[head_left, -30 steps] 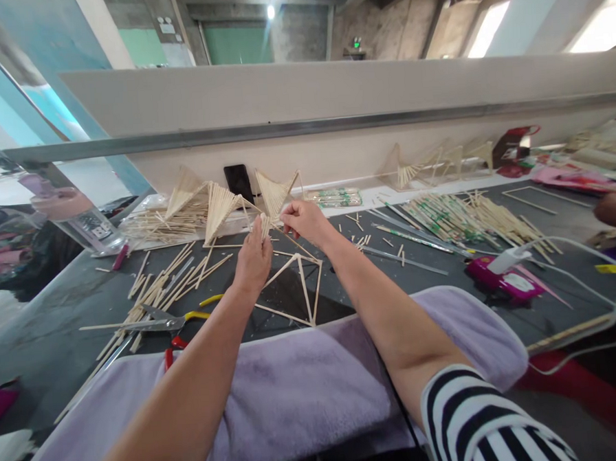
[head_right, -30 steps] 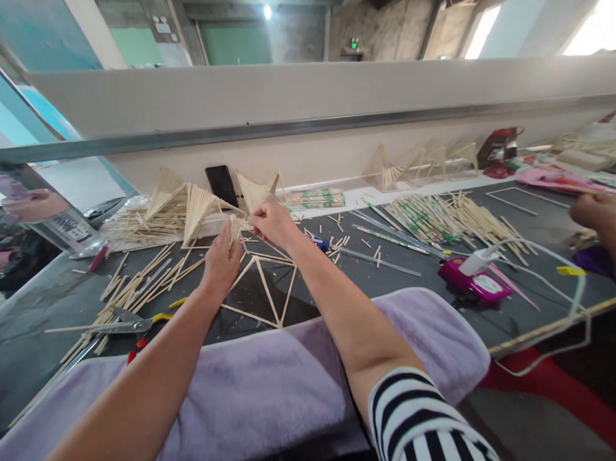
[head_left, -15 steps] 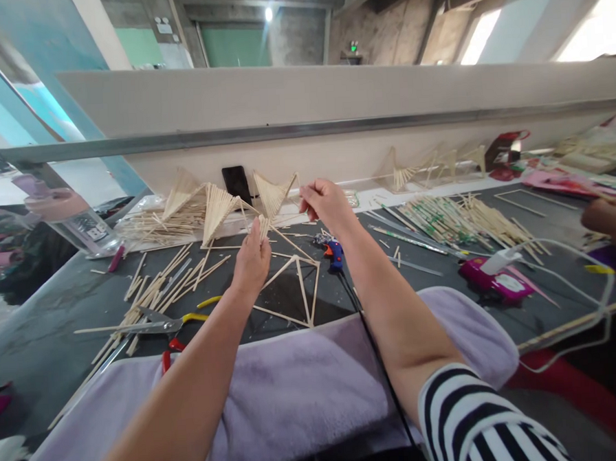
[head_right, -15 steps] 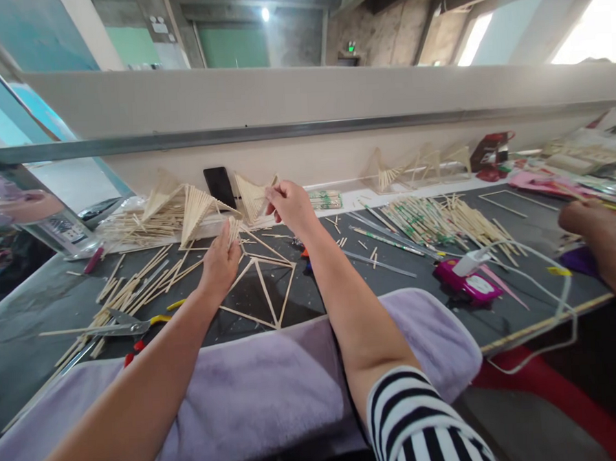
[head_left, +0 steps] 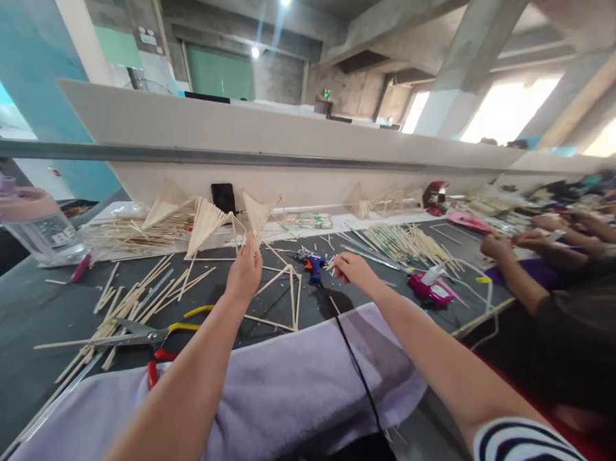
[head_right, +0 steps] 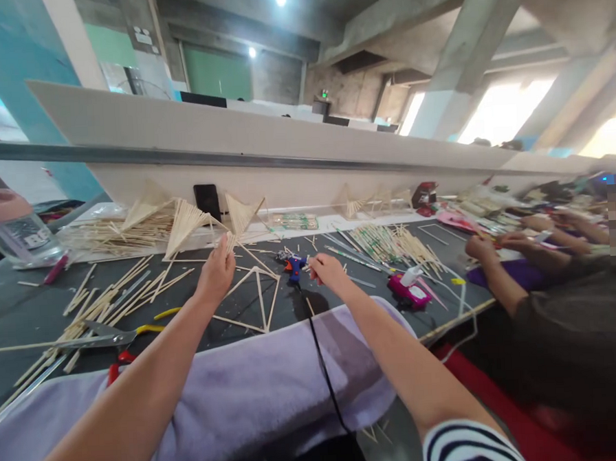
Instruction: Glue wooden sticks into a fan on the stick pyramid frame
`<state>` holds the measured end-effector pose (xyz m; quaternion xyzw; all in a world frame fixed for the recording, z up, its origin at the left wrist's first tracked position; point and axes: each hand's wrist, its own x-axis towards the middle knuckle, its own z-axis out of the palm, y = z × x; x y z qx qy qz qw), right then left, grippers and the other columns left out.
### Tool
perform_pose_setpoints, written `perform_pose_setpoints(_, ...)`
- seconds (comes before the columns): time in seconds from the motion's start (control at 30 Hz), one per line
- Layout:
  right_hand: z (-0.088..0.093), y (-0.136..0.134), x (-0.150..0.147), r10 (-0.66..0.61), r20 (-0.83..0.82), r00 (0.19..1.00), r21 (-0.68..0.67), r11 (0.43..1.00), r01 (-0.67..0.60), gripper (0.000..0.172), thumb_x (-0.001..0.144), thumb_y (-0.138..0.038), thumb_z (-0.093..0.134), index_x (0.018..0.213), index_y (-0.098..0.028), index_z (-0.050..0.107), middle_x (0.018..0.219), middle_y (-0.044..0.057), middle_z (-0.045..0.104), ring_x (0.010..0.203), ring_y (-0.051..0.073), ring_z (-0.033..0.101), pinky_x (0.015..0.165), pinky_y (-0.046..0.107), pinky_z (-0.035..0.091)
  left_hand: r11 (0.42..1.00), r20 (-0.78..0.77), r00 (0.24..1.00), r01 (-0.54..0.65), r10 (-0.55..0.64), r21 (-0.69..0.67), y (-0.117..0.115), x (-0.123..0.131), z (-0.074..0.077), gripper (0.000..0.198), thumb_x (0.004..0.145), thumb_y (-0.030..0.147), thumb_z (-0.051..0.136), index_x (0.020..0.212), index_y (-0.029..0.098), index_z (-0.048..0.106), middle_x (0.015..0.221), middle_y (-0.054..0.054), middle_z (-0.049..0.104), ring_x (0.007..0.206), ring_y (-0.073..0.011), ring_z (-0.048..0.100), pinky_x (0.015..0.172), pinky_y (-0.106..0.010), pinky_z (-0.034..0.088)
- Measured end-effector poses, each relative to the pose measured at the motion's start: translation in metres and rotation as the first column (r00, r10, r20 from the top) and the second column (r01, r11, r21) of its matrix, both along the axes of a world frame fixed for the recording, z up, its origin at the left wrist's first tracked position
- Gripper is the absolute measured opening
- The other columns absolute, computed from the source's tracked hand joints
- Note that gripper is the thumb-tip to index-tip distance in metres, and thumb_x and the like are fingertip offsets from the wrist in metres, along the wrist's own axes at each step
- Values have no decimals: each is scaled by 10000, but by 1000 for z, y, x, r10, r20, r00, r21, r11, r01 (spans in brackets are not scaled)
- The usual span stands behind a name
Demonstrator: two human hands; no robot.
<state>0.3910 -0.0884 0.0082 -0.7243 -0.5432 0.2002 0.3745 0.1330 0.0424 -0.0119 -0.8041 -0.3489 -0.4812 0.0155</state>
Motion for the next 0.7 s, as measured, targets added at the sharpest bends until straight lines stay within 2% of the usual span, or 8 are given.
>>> perform_pose_setpoints(0.03,-10,-10,6,-46,73,996,-91,994,53,278,876,-358,374,691,-182,486,574,-20,611,402,69,503,445,175,391,1000,5,1000,6,-6,2,0,0,0,489,896,250,311,1334,34,347,1250,-240,518,1108,-281,539,930,-414,440)
perform_pose_setpoints(0.13,-31,-33,20,-94,156,983,-178,977,122,262,869,-303,384,664,-180,489,555,-10,608,402,82,503,443,186,377,1000,16,1000,-9,8,13,0,0,-1,484,895,242,311,1331,35,350,1218,-234,540,1077,-271,556,915,-404,448)
perform_pose_setpoints(0.23,-34,-42,27,-133,237,962,-208,961,183,253,870,-276,394,677,-176,525,581,5,621,442,98,525,472,201,377,1000,24,1000,-20,20,17,0,1,-1,485,889,234,326,1326,27,357,1181,-232,561,1037,-268,575,883,-385,465)
perform_pose_setpoints(0.3,-28,-40,28,-163,310,936,-202,951,233,170,832,-225,462,709,-166,563,671,34,651,561,121,579,542,212,393,1000,28,1000,-6,5,11,0,0,0,485,885,232,335,1322,24,362,1169,-236,563,1014,-270,584,862,-378,473)
perform_pose_setpoints(0.37,-21,-32,24,-193,383,903,-172,946,275,77,783,-162,521,770,-151,597,822,77,668,760,155,608,647,224,399,1000,34,999,8,-7,-10,-2,0,1,484,884,235,340,1322,29,364,1150,-236,569,1001,-269,590,857,-377,474)
perform_pose_setpoints(0.43,-17,-19,16,-207,427,880,-144,945,292,113,783,-160,528,854,-149,615,939,101,659,900,179,590,723,237,390,999,38,999,6,-5,-33,-3,-1,2,486,886,239,339,1325,30,360,1127,-235,576,1006,-267,588,862,-380,470)
perform_pose_setpoints(0.57,-20,17,-11,-183,428,885,-166,947,276,216,839,-311,488,897,-165,637,929,102,669,927,199,597,741,251,398,999,12,1000,-27,28,-47,-3,-2,2,498,885,234,336,1343,37,339,1113,-227,584,995,-256,590,845,-368,477)
perform_pose_setpoints(0.7,-25,47,-30,-178,385,906,-220,935,277,323,774,-433,550,814,-131,657,883,158,669,938,259,607,723,279,419,1000,-17,1000,-9,9,-4,0,-2,-1,493,890,231,324,1337,23,341,1166,-242,560,1028,-258,575,875,-374,463)
